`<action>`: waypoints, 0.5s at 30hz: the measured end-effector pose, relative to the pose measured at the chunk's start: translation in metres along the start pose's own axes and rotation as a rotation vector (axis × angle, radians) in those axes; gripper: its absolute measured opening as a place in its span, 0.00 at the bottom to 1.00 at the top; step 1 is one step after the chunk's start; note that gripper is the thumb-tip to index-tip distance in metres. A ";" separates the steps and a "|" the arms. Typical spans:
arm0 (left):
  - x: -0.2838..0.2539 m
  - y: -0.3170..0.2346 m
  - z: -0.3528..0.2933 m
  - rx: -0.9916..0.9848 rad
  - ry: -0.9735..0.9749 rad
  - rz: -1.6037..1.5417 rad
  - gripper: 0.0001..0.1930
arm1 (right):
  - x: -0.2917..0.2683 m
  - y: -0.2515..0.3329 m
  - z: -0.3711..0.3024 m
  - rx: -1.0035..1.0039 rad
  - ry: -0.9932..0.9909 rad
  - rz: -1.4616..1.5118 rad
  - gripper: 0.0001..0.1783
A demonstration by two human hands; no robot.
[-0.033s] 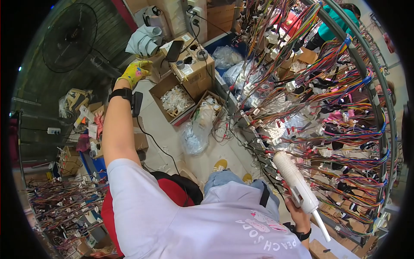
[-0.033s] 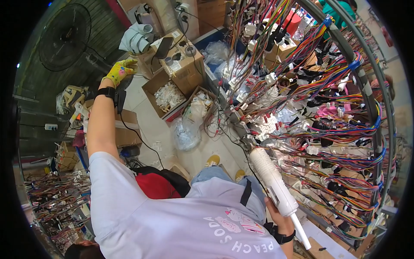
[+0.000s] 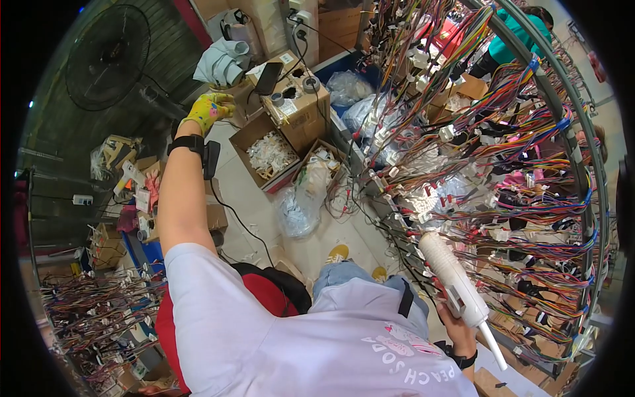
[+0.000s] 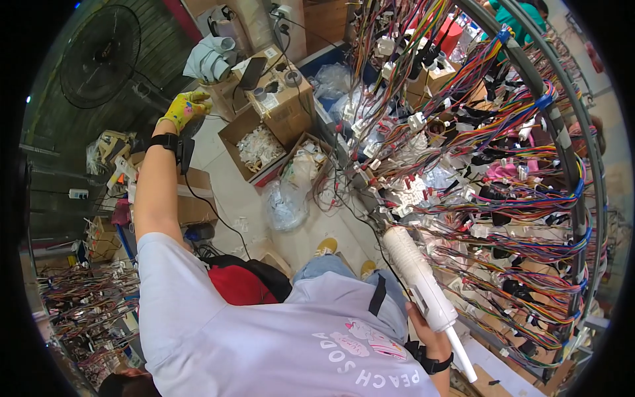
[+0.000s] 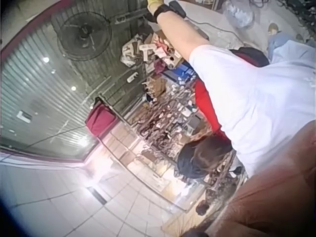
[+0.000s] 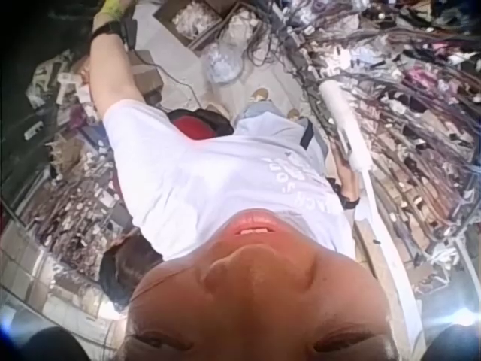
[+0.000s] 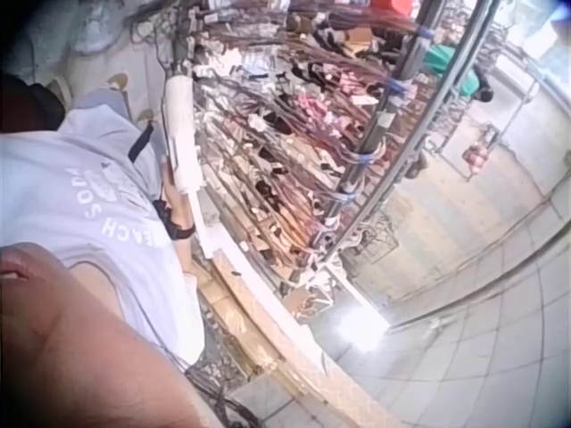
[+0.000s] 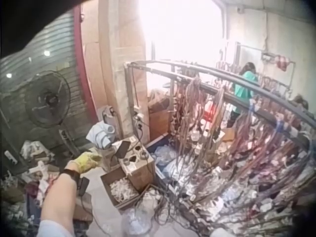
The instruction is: Using a hot glue gun to secure components on a large circular wire harness assembly rack.
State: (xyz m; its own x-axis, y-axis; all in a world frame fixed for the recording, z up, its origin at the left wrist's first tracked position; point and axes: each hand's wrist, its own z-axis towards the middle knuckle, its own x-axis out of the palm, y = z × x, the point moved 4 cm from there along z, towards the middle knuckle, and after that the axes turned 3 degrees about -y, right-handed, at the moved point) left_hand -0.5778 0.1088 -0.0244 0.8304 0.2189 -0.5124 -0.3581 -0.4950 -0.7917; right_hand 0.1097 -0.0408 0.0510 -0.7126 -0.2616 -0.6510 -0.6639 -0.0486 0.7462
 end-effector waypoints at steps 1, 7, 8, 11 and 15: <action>0.001 -0.006 -0.001 0.019 -0.001 0.064 0.23 | 0.001 -0.002 -0.001 0.000 -0.002 -0.002 0.18; -0.009 -0.010 -0.001 0.211 -0.384 0.460 0.28 | 0.012 -0.002 0.009 -0.085 -0.005 -0.006 0.18; -0.007 -0.007 0.000 0.210 -0.386 0.458 0.28 | 0.015 -0.003 0.011 -0.078 -0.001 -0.001 0.18; 0.014 0.006 -0.003 0.435 -0.157 0.344 0.38 | 0.021 0.007 0.025 -0.101 0.055 0.013 0.19; 0.015 0.038 0.008 0.199 -0.052 0.412 0.36 | 0.032 0.019 0.044 -0.004 0.179 0.120 0.20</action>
State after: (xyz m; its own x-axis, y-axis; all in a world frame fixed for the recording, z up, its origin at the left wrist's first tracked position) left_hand -0.5819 0.0999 -0.0645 0.5812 0.0824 -0.8096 -0.7327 -0.3799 -0.5646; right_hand 0.0645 -0.0078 0.0378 -0.7348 -0.4329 -0.5222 -0.5753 -0.0100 0.8179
